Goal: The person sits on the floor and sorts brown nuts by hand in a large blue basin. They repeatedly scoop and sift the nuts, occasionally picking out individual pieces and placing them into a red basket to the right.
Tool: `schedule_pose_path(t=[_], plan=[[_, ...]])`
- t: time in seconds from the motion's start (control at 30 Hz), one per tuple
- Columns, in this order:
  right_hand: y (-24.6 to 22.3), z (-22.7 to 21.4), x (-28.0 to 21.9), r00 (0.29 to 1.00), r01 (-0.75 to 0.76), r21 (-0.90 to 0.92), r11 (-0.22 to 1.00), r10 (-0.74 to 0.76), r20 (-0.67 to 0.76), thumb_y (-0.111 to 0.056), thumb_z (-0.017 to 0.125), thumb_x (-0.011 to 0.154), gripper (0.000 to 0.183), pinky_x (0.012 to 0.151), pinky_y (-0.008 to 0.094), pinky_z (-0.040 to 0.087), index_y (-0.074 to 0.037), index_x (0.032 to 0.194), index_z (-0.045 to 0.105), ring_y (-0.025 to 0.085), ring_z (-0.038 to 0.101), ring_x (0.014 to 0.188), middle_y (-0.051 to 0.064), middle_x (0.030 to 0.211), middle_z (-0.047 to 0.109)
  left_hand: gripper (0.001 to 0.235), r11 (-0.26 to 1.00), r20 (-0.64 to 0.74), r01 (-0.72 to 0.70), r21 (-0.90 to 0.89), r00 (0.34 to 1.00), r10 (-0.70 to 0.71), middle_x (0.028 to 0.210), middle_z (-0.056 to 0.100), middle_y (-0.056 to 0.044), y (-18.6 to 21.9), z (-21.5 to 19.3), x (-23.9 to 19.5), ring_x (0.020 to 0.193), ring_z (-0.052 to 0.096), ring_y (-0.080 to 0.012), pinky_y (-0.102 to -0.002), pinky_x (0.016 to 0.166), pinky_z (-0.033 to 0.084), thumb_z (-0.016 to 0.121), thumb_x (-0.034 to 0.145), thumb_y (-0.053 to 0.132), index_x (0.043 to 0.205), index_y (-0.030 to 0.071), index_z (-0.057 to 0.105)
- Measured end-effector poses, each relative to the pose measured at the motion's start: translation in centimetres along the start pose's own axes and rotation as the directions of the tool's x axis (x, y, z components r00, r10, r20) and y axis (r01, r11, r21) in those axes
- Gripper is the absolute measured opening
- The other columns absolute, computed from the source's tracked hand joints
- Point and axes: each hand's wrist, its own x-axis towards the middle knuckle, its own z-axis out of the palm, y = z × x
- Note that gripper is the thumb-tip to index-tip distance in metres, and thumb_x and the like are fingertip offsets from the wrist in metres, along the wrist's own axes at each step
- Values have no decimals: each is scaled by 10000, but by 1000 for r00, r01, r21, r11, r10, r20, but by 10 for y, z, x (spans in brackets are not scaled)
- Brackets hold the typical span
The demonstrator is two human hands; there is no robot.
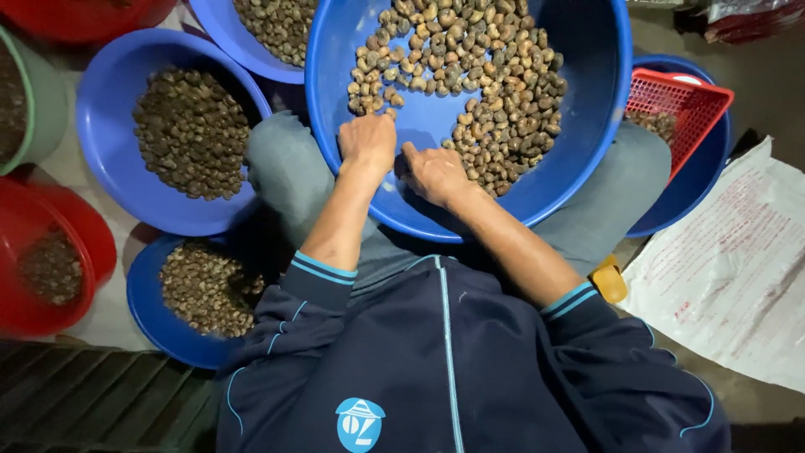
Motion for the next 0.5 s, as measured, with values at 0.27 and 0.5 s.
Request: schedule_pose_path(t=[0.27, 0.5], plan=[[4, -41, -23, 994, -77, 376, 923, 103, -47, -407, 677, 914, 421, 837, 623, 548, -64, 1131, 567, 499, 699, 980, 278, 944, 723, 373, 998, 9, -46, 33, 999, 46, 1050, 761, -242, 17, -19, -21, 1067, 726, -418, -601, 904, 556, 442, 978, 19, 1250, -29, 692], [23, -94, -58, 987, 81, 970, 228, 118, -111, -148, 689, 942, 223, 566, 343, 639, -6, 1006, 530, 195, 661, 676, 111, 797, 602, 428, 987, -44, -158, 10, 986, 158, 1077, 735, -293, 14, -14, -20, 1057, 713, -467, -646, 895, 544, 469, 935, -59, 1348, -126, 559]])
